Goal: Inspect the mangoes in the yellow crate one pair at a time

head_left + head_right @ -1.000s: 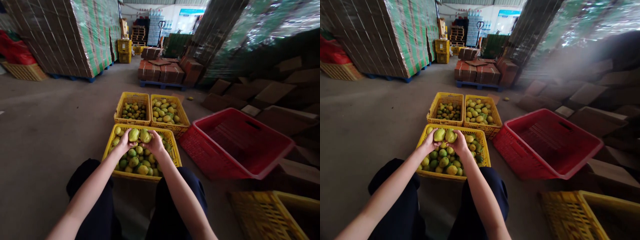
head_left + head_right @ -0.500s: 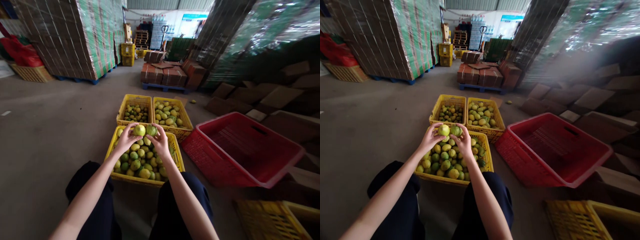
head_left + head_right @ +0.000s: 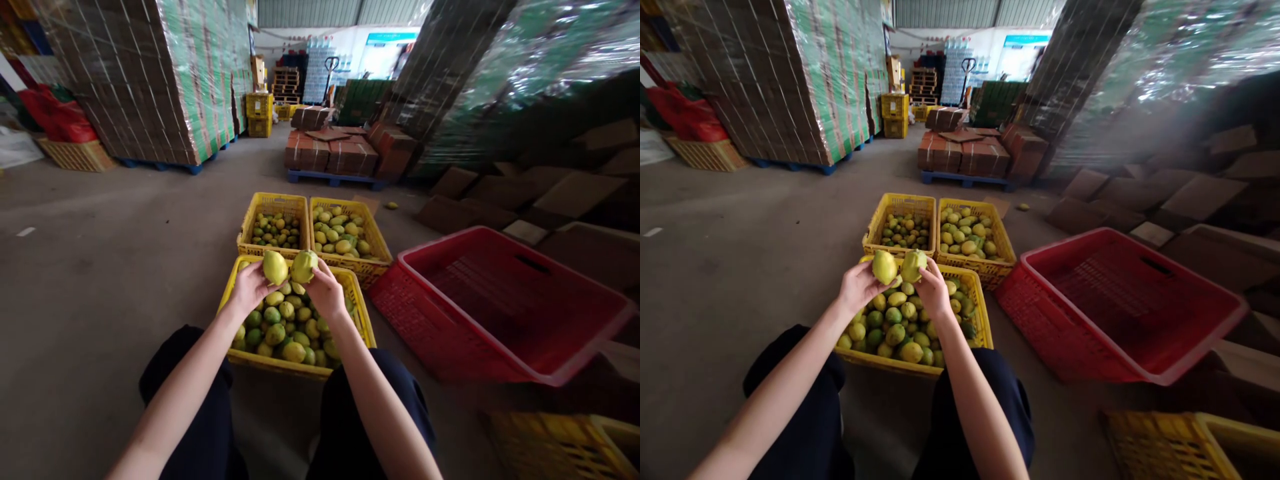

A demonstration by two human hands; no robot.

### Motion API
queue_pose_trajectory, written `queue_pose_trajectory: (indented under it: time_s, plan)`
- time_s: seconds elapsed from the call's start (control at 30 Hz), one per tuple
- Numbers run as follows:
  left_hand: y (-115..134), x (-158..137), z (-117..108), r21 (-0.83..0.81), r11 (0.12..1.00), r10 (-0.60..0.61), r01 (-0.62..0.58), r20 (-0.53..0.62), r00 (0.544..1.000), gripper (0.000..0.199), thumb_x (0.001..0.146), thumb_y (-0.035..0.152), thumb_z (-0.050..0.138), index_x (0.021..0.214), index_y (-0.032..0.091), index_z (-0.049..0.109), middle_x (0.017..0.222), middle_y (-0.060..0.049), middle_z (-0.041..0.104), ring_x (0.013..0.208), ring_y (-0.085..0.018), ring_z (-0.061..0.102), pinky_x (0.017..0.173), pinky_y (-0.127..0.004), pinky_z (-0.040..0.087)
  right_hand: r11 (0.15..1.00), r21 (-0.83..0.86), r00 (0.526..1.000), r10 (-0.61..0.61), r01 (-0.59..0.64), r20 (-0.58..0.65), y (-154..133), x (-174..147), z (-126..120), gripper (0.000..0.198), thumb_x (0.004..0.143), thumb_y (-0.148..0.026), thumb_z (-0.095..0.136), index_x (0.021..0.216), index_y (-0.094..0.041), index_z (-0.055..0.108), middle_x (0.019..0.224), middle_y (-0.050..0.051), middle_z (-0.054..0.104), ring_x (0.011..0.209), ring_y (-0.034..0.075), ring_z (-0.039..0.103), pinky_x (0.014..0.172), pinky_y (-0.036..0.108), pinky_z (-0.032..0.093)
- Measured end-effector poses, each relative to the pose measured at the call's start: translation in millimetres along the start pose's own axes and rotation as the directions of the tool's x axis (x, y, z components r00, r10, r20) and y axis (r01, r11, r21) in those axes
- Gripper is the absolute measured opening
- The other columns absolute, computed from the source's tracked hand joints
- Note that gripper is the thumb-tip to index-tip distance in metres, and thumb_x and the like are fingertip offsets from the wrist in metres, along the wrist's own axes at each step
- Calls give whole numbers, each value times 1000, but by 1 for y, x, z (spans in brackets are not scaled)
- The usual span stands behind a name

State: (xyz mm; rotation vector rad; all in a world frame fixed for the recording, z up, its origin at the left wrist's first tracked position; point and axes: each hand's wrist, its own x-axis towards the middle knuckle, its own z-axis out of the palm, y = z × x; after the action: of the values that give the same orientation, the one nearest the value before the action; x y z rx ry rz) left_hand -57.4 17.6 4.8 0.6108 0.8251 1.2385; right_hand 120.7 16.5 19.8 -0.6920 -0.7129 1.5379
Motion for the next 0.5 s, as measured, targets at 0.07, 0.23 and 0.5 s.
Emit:
queue_pose_trajectory:
  time_s: [0.07, 0.23, 0.5]
  plan:
    - [1, 1, 1, -29, 1000, 7, -7, 8, 1000, 42, 79, 55, 67, 102, 20, 68, 101, -11, 76, 105, -33, 71, 80, -42, 62, 995, 71, 997, 73, -71, -31, 2, 1, 2, 14, 69, -25, 67, 82, -26, 62, 82, 0, 72, 83, 22, 70, 70, 32, 59]
    - [3, -1, 8, -116, 990, -92, 82, -84, 992, 39, 82, 56, 67, 94, 19, 67, 82, -6, 72, 63, -16, 68, 55, -27, 57, 974, 118, 975, 203, -191, -96, 12, 2, 5, 14, 80, -37, 66, 80, -23, 65, 71, 2, 71, 76, 23, 73, 51, 28, 53]
    - [-8, -4, 24, -370, 903, -313, 221, -211, 926, 33, 101, 36, 42, 84, 19, 65, 60, -3, 65, 59, -18, 69, 56, -27, 58, 951, 130, 905, 306, -279, -295, 25, 2, 13, 40, 85, -59, 70, 73, -22, 61, 58, 0, 68, 62, 21, 71, 45, 27, 54]
